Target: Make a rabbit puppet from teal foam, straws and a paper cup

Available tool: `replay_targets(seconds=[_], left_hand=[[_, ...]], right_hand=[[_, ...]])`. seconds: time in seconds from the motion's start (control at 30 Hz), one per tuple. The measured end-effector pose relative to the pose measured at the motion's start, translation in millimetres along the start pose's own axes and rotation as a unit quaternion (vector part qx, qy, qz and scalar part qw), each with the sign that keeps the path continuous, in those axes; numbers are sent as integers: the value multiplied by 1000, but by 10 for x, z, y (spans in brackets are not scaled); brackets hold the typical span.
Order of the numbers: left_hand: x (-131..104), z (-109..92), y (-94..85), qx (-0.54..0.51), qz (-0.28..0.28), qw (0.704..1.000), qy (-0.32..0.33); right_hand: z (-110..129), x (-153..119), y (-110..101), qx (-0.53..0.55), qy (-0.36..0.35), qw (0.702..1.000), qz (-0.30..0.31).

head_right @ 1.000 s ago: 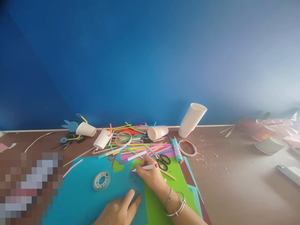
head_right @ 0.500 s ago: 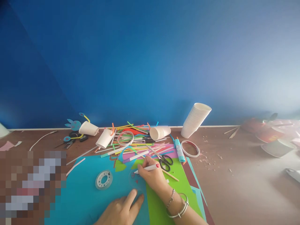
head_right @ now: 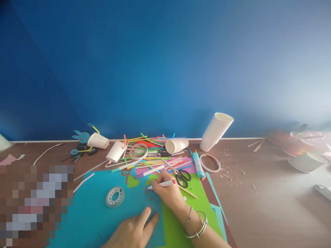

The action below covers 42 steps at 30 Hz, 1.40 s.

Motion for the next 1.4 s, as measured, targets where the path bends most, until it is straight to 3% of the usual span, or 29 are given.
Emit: replay_targets(seconds=[0.23,0.5,0.77,1.4], left_hand=[[6,7,1,-5,-7,1000,-6],[4,5,-6,-9,-11,1000,-6],[7,6,-15,-9,-9,1000,-7],[2,-6,-22,-19,-8,1000,-5]], right_hand=[[-34,-4,42,17,14,1000,21],[-42,16,-7,27,-5,1000,-13],[-7,-9,30,24,-3,999,22],[0,-4,42,39,-2,999,36]])
Point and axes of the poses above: each hand's wrist, its own x-axis towards the middle knuckle, its own y-axis out of the palm, z = x × y, the point moved 5 cm from there along x, towards the middle knuckle, and after that the axes turned 9 degrees about z, right-handed, at the moved point
